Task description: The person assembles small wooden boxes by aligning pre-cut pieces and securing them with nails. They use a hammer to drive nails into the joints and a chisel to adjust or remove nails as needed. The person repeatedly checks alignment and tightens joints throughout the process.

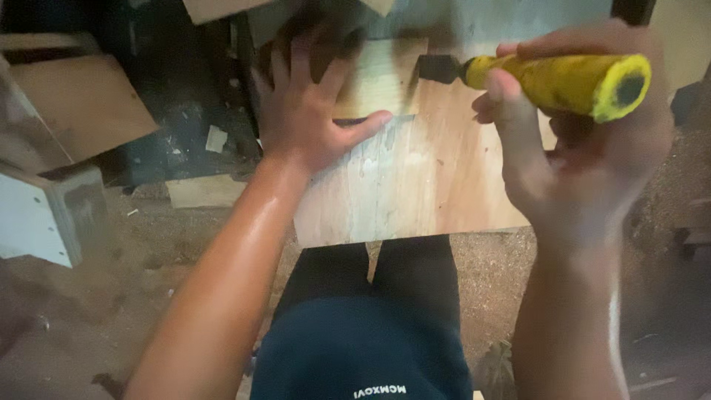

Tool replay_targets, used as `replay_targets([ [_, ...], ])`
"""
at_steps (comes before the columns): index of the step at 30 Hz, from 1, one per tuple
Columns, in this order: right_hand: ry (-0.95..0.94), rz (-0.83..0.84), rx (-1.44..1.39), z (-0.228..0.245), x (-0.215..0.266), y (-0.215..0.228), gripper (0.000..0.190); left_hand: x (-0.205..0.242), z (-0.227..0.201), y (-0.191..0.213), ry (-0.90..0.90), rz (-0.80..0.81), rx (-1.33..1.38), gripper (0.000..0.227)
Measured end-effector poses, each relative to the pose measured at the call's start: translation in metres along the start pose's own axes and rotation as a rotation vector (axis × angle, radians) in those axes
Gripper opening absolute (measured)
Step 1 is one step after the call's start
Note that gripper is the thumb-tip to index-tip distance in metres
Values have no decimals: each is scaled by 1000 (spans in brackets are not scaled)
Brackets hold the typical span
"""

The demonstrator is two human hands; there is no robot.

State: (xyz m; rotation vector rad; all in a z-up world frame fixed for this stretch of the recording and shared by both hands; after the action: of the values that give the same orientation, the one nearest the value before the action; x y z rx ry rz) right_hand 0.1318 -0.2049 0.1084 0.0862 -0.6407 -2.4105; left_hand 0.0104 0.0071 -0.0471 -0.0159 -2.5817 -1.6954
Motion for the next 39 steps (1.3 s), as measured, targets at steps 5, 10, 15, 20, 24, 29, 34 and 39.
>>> replay_targets([
  [5, -61, -33, -1, 2, 2, -2, 25, 0, 1, 0, -53, -39, -32, 91],
  [10, -4, -5, 47, 0, 0, 4, 25, -5, -8, 5, -86, -49, 214, 92],
  [15, 98, -35, 223, 0, -2, 4, 26, -21, -26, 5, -199, -53, 222, 85],
  [20, 169, -81, 270, -5, -5, -1, 33, -46, -29, 6, -199, -221, 210, 50],
  [24, 82, -74, 115, -12, 10, -2, 33, -36, -32, 6, -166, -225, 216, 43],
  [29, 48, -92, 58, -23, 13, 0, 32, -41, -33, 6, -148, -230, 171, 43],
  [34, 23, -86, 37, -30, 14, -1, 32, -40, -33, 5, -206, -310, 169, 43],
  [39, 11, -76, 36, -32, 16, -2, 31, -37, -32, 4, -189, -321, 245, 47],
])
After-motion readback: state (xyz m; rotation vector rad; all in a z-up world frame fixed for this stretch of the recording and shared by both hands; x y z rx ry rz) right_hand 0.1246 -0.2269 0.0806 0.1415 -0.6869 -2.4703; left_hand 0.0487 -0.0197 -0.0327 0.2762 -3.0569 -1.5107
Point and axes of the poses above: each hand's wrist, its own x-axis away from the middle knuckle, its own y-axis out of the back of the hand, z = x × y, the point moved 2 cm from there along -x, towards the middle knuckle, and after that the axes turned 12 degrees about -y, right-handed, at the moved point
